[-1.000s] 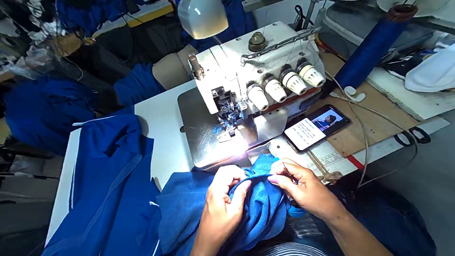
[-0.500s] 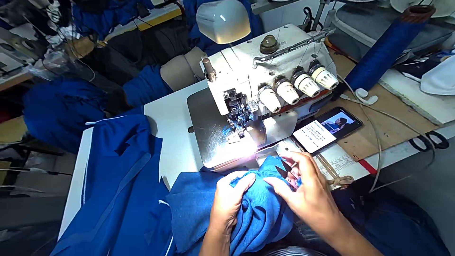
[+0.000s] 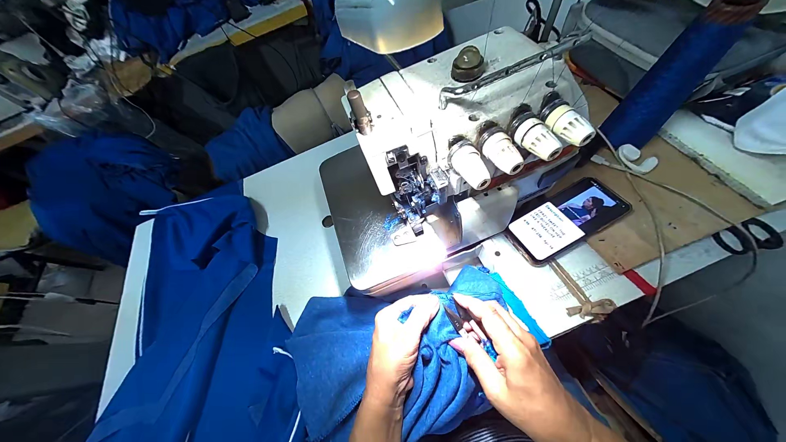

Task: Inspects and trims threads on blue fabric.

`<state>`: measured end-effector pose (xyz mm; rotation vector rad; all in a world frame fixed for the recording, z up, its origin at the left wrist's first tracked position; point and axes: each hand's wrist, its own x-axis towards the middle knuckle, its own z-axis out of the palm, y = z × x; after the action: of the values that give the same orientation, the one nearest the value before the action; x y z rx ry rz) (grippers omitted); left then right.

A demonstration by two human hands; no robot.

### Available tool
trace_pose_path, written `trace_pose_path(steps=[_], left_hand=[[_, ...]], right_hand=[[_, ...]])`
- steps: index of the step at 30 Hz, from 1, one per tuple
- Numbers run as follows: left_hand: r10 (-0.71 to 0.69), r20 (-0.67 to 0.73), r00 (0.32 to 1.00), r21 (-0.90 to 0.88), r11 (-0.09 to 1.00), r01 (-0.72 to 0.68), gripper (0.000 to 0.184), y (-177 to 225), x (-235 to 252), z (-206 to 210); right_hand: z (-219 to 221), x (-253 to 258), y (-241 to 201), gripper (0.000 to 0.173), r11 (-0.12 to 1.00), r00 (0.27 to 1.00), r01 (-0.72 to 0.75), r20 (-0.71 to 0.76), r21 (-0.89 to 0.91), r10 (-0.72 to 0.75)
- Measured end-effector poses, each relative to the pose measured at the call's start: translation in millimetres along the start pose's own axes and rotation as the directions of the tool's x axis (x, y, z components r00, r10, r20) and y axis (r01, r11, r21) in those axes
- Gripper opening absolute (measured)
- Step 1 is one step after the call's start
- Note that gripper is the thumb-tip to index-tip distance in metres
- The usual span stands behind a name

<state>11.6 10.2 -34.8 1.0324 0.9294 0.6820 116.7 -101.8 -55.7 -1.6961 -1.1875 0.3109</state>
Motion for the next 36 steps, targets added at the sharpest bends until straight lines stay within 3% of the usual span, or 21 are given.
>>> trace_pose_path(steps=[27,36], left_hand=[[0.118,0.008,0.993,0.057,0.991,-0.118,0.007,-6.3,-1.1,-1.8],[0.106,0.000,0.994,0.043,0.993,-0.106,0.005,-5.7,-0.7,-1.3]], right_hand=[[-2.6,2.9,0.1,0.038,1.000,1.000,-0.018,-0.004,-0.020,0.018],[7.9,-2.7,2.8,0.038,0.998,0.995,0.034,-0.097,0.056,-0.028]])
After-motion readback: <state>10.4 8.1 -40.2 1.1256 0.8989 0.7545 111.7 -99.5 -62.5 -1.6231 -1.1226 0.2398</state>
